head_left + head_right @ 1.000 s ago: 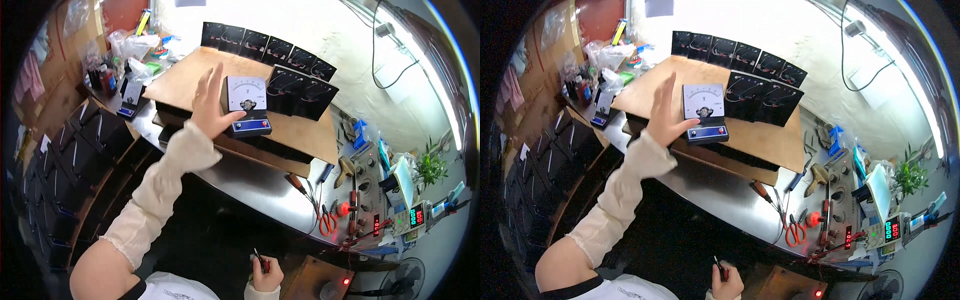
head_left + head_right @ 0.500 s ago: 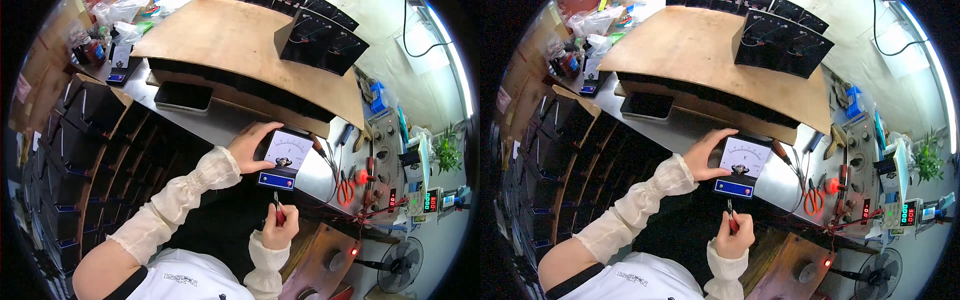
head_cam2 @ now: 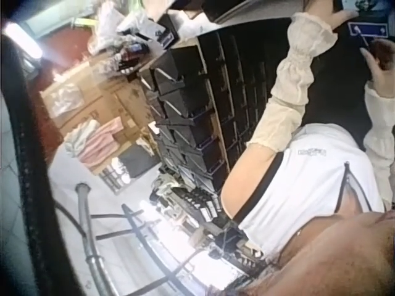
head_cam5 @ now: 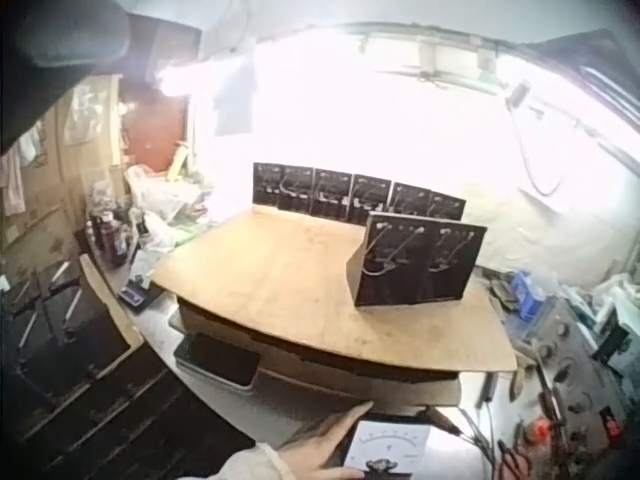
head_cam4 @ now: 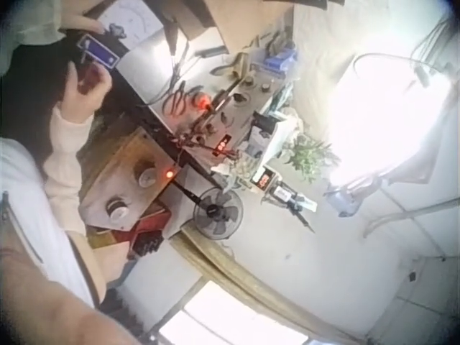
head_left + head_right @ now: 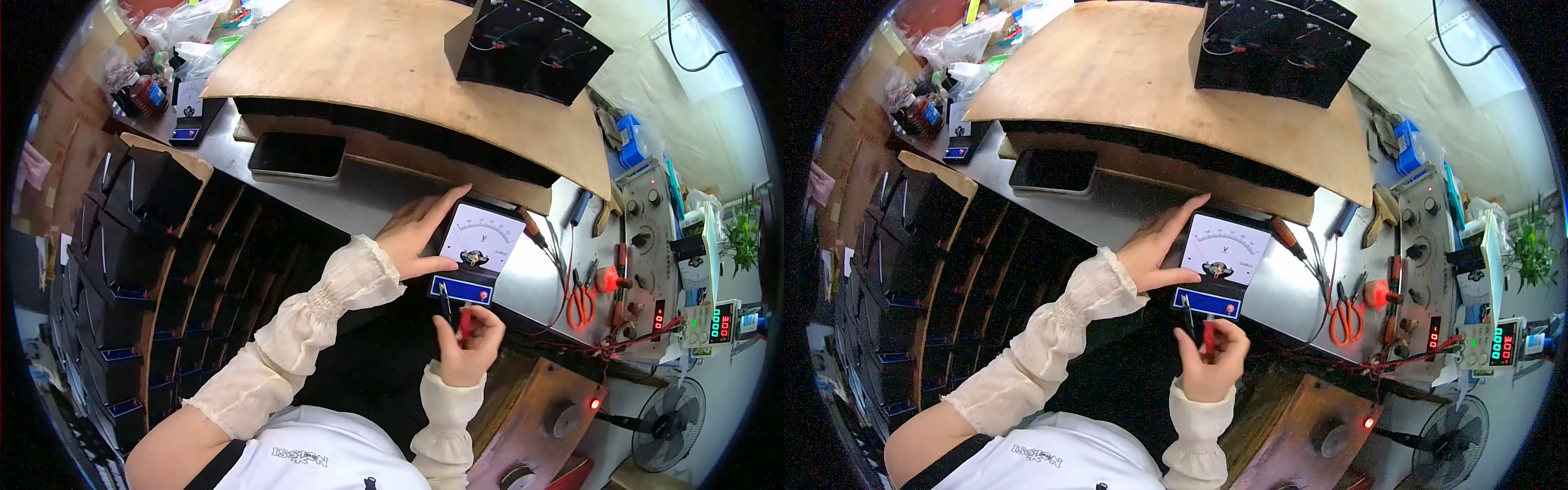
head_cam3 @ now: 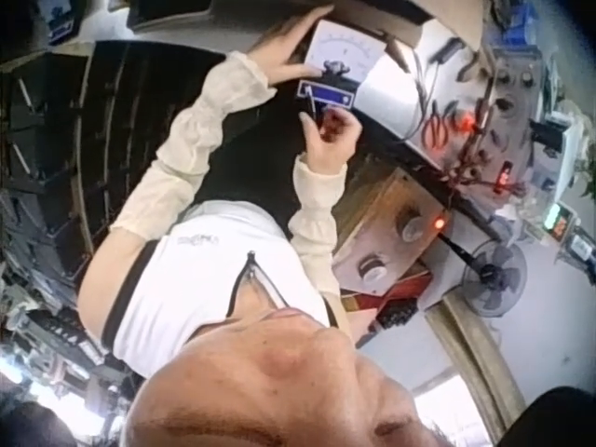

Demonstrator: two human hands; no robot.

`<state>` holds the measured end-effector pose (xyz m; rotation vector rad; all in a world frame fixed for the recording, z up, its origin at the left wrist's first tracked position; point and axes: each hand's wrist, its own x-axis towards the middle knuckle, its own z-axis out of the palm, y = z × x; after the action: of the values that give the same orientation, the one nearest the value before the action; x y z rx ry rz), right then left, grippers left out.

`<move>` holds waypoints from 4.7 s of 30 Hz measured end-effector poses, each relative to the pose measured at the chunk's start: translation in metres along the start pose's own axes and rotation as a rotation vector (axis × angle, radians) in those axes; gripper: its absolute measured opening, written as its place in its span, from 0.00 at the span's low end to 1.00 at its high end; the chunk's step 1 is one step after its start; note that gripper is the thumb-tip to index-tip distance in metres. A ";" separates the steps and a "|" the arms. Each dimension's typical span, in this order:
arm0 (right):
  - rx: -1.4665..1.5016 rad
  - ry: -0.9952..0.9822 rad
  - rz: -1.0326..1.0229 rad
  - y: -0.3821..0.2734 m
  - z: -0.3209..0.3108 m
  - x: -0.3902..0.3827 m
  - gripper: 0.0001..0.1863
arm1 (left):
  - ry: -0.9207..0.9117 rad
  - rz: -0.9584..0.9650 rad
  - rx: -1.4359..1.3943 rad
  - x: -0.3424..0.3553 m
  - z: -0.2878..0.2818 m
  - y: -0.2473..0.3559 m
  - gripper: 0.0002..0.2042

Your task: Testing and sorting analog voltmeters using a testing station on a workbench.

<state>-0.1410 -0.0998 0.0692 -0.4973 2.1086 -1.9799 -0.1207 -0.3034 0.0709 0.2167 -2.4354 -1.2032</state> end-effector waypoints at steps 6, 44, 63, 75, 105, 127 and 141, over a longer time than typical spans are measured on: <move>-0.118 0.081 -0.215 0.014 -0.042 0.014 0.11 | 0.021 -0.008 0.036 0.001 0.000 0.008 0.51; -0.597 0.099 -0.502 -0.018 -0.024 0.037 0.36 | 0.088 0.042 -0.048 -0.002 0.000 0.014 0.49; -1.079 1.379 0.755 0.081 -0.344 -0.189 0.62 | -0.444 0.238 -0.060 -0.055 0.106 0.094 0.23; -1.071 1.446 0.715 0.093 -0.346 -0.179 0.63 | -0.687 0.232 -0.064 -0.065 0.121 0.113 0.20; -1.108 1.418 0.683 0.095 -0.352 -0.181 0.62 | -0.708 0.219 -0.019 -0.065 0.121 0.095 0.20; -0.939 0.083 -0.457 -0.007 -0.048 0.012 0.54 | 0.060 0.140 0.247 -0.054 0.051 0.070 0.45; -0.296 -0.023 -0.160 -0.012 -0.011 0.027 0.35 | 0.006 0.021 -0.058 0.011 -0.003 0.012 0.53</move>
<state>-0.1689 -0.1002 0.0839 -0.7583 2.4291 -1.7323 -0.1285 -0.3019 0.0848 0.1769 -2.3884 -1.2601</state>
